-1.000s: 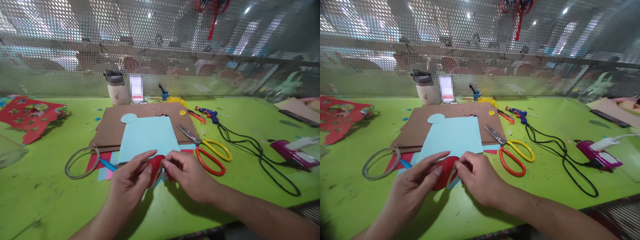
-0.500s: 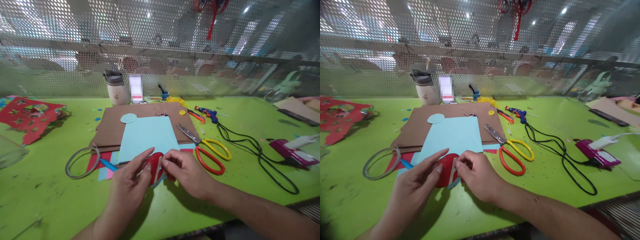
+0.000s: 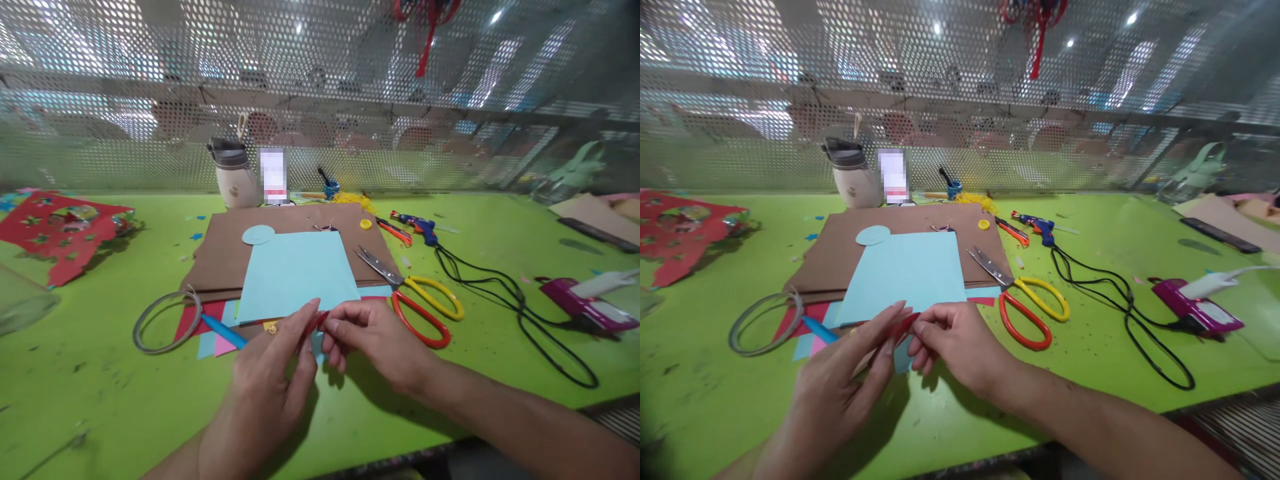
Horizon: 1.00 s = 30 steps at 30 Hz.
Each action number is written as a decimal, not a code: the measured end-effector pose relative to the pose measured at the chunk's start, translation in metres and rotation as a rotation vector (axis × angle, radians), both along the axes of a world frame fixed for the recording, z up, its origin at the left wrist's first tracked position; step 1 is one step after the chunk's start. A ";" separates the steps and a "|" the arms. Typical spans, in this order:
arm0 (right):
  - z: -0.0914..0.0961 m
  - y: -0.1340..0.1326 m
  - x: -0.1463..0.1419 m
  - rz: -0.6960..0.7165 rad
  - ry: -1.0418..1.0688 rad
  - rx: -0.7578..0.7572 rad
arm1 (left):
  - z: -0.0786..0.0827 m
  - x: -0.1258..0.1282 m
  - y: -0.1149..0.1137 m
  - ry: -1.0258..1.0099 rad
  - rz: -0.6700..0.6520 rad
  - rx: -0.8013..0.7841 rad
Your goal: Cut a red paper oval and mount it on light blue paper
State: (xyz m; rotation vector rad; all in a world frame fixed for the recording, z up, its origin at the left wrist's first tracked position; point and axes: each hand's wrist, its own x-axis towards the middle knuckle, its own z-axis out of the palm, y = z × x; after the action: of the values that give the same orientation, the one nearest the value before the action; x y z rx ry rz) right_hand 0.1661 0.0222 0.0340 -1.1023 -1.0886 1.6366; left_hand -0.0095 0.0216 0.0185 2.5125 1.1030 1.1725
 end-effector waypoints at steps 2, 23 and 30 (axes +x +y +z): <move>0.000 0.001 0.000 -0.002 0.009 -0.005 | 0.000 0.000 0.000 0.004 -0.006 0.043; 0.001 -0.002 -0.002 -0.083 0.090 -0.043 | 0.009 0.003 0.002 -0.088 0.026 -0.105; -0.004 -0.001 0.000 -0.109 0.188 -0.087 | 0.000 -0.001 0.000 -0.019 0.011 -0.003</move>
State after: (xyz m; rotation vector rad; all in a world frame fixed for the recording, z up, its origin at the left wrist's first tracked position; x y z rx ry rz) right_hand 0.1662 0.0217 0.0301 -1.0221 -0.8289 1.6761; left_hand -0.0100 0.0214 0.0182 2.4914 1.1147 1.1941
